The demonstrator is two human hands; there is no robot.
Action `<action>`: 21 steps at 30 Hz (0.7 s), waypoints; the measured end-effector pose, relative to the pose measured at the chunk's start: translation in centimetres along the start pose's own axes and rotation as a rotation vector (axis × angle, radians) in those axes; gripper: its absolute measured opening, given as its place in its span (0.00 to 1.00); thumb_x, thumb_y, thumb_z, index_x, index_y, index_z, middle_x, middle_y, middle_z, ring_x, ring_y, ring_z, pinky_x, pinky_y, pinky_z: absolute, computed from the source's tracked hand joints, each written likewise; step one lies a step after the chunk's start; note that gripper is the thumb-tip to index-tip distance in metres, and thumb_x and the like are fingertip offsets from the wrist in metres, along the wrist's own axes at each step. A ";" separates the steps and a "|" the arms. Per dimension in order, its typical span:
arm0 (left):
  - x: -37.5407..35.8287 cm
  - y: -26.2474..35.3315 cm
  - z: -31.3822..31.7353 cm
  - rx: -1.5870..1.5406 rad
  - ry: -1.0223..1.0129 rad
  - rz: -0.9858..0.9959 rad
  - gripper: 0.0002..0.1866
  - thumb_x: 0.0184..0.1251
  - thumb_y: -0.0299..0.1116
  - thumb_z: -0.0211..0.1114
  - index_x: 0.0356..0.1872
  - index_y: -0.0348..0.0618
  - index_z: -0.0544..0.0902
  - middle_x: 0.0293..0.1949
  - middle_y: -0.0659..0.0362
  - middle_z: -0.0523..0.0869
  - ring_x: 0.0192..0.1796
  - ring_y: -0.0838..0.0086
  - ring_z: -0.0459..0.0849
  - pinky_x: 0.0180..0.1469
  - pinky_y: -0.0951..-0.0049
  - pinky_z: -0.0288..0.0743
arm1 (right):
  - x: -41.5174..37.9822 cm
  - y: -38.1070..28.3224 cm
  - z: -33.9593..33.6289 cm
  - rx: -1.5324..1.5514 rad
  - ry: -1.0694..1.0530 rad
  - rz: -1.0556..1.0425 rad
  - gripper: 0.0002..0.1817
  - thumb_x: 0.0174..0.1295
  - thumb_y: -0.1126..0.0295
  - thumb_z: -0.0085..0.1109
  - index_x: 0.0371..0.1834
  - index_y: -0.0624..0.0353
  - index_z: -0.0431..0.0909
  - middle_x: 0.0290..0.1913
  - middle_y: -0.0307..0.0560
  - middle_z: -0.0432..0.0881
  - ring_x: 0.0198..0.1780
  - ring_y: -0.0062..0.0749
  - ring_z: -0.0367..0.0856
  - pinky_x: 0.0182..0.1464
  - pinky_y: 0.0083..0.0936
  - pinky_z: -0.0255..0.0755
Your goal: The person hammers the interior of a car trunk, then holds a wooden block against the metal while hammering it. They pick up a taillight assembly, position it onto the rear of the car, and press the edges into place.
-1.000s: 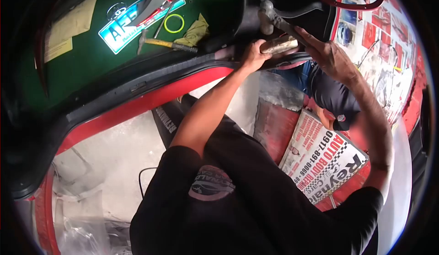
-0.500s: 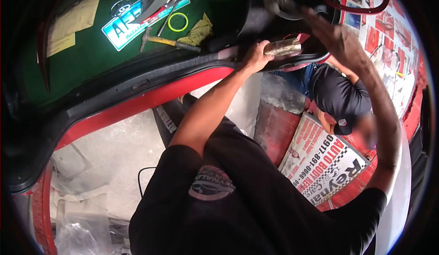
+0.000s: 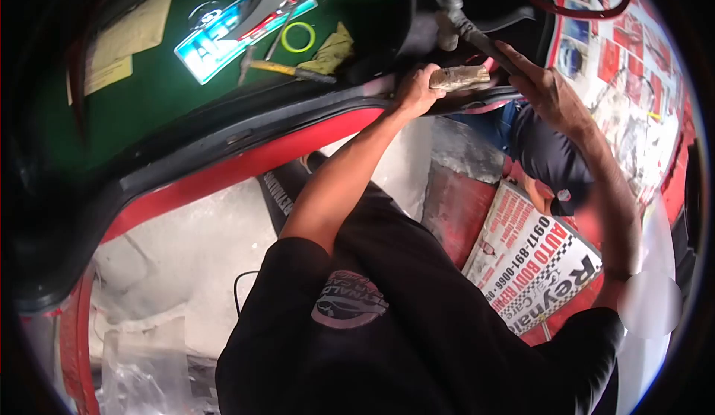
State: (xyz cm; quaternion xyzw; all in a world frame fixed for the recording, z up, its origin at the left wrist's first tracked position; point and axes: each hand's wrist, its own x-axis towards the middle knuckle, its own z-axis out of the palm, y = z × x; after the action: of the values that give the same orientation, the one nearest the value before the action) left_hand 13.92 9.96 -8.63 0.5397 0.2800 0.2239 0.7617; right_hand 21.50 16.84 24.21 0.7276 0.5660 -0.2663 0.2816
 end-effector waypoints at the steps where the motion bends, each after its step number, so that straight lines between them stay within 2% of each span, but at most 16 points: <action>1: -1.0 -0.1 -1.5 0.064 0.042 0.038 0.30 0.59 0.34 0.80 0.64 0.42 0.80 0.53 0.44 0.88 0.59 0.51 0.86 0.61 0.55 0.79 | 0.6 0.8 2.2 0.155 0.171 -0.201 0.32 0.79 0.69 0.58 0.84 0.55 0.63 0.57 0.63 0.87 0.51 0.63 0.88 0.51 0.45 0.81; 3: -2.7 -1.5 -4.7 0.039 -0.023 -0.023 0.28 0.59 0.34 0.81 0.60 0.40 0.82 0.48 0.46 0.91 0.54 0.55 0.90 0.59 0.59 0.81 | 1.5 1.2 4.7 0.240 0.204 -0.190 0.32 0.77 0.71 0.59 0.83 0.59 0.63 0.63 0.69 0.84 0.57 0.59 0.88 0.54 0.41 0.81; 6: -7.2 -1.2 -11.6 0.015 -0.002 -0.107 0.25 0.60 0.30 0.80 0.59 0.38 0.83 0.48 0.50 0.93 0.49 0.66 0.91 0.55 0.65 0.82 | 1.9 -1.0 6.0 0.331 0.111 -0.128 0.31 0.76 0.71 0.60 0.80 0.64 0.65 0.60 0.71 0.84 0.58 0.58 0.88 0.56 0.40 0.81; 7: -8.9 -0.8 -14.6 -0.002 0.009 -0.142 0.25 0.61 0.29 0.79 0.59 0.37 0.83 0.48 0.52 0.93 0.48 0.70 0.91 0.54 0.66 0.83 | 1.8 -1.9 6.5 0.348 0.110 -0.139 0.31 0.76 0.71 0.60 0.80 0.64 0.65 0.60 0.71 0.84 0.58 0.58 0.88 0.56 0.40 0.81; 9: -12.1 -0.5 -20.8 0.002 0.066 -0.204 0.23 0.62 0.27 0.79 0.58 0.37 0.84 0.47 0.55 0.92 0.48 0.72 0.90 0.53 0.68 0.82 | 1.8 -4.3 7.6 0.537 -0.004 -0.060 0.25 0.74 0.74 0.60 0.72 0.71 0.72 0.57 0.66 0.85 0.58 0.55 0.86 0.62 0.36 0.77; 11: -15.3 -0.3 -26.9 0.110 0.205 -0.244 0.24 0.60 0.27 0.79 0.58 0.38 0.84 0.46 0.52 0.92 0.47 0.68 0.90 0.51 0.65 0.83 | 2.4 -4.8 10.8 0.606 0.084 -0.253 0.23 0.72 0.77 0.60 0.70 0.72 0.74 0.57 0.65 0.84 0.59 0.52 0.84 0.64 0.35 0.75; 12: -16.8 1.5 -29.5 0.130 0.286 -0.269 0.23 0.62 0.26 0.79 0.58 0.39 0.84 0.46 0.55 0.92 0.47 0.72 0.89 0.51 0.68 0.83 | 3.3 -6.5 10.1 0.665 -0.087 -0.160 0.24 0.71 0.79 0.60 0.70 0.71 0.74 0.60 0.66 0.84 0.60 0.53 0.85 0.66 0.36 0.74; 13: -18.1 0.6 -32.0 0.164 0.358 -0.275 0.23 0.63 0.26 0.78 0.59 0.40 0.84 0.46 0.56 0.92 0.47 0.75 0.88 0.50 0.71 0.82 | 4.1 -6.6 12.0 0.540 0.027 -0.354 0.27 0.70 0.79 0.59 0.73 0.71 0.72 0.62 0.69 0.84 0.60 0.55 0.85 0.67 0.34 0.73; 15: -20.4 -1.1 -36.4 0.147 0.531 -0.327 0.24 0.63 0.26 0.79 0.60 0.38 0.84 0.47 0.56 0.92 0.47 0.75 0.88 0.52 0.70 0.82 | 5.5 -8.3 14.3 0.773 -0.049 -0.356 0.30 0.70 0.79 0.58 0.77 0.68 0.69 0.61 0.73 0.83 0.58 0.56 0.86 0.64 0.33 0.76; 17: -21.4 -2.0 -40.3 0.248 0.740 -0.318 0.23 0.63 0.28 0.80 0.59 0.35 0.86 0.46 0.55 0.93 0.47 0.75 0.88 0.52 0.71 0.81 | 7.9 -11.4 14.2 0.607 -0.145 -0.307 0.33 0.69 0.79 0.57 0.80 0.65 0.67 0.50 0.75 0.85 0.51 0.60 0.88 0.58 0.37 0.80; 18: -21.6 -4.0 -42.6 0.301 0.863 -0.390 0.23 0.62 0.31 0.81 0.56 0.32 0.87 0.44 0.55 0.93 0.46 0.75 0.87 0.52 0.72 0.80 | 9.6 -13.7 13.4 0.511 -0.165 -0.355 0.35 0.68 0.79 0.58 0.81 0.61 0.67 0.40 0.74 0.84 0.41 0.61 0.87 0.49 0.42 0.81; 19: -21.7 -5.3 -44.4 0.278 0.938 -0.373 0.21 0.63 0.33 0.81 0.53 0.33 0.88 0.42 0.55 0.92 0.44 0.74 0.87 0.51 0.72 0.79 | 11.2 -16.6 12.4 0.514 -0.209 -0.350 0.36 0.67 0.78 0.59 0.81 0.60 0.67 0.38 0.73 0.84 0.38 0.61 0.87 0.47 0.43 0.81; 20: -21.3 -5.9 -45.7 0.174 1.027 -0.340 0.19 0.63 0.35 0.82 0.50 0.36 0.88 0.38 0.57 0.91 0.37 0.76 0.86 0.42 0.71 0.80 | 13.1 -19.0 11.6 0.513 -0.249 -0.335 0.37 0.66 0.77 0.59 0.82 0.59 0.67 0.35 0.72 0.84 0.35 0.61 0.86 0.45 0.44 0.80; 21: -21.2 -7.4 -47.6 0.117 1.088 -0.375 0.16 0.63 0.35 0.82 0.48 0.40 0.89 0.32 0.60 0.89 0.28 0.79 0.83 0.30 0.71 0.78 | 16.2 -20.1 15.1 0.503 -0.083 -0.492 0.37 0.65 0.73 0.61 0.81 0.57 0.68 0.34 0.69 0.84 0.33 0.59 0.86 0.42 0.47 0.80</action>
State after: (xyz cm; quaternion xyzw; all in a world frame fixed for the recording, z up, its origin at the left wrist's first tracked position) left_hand -33.33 27.12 -24.12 0.3294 0.7341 0.3145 0.5036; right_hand 4.41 21.01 0.07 0.6047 0.6290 -0.4866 0.0436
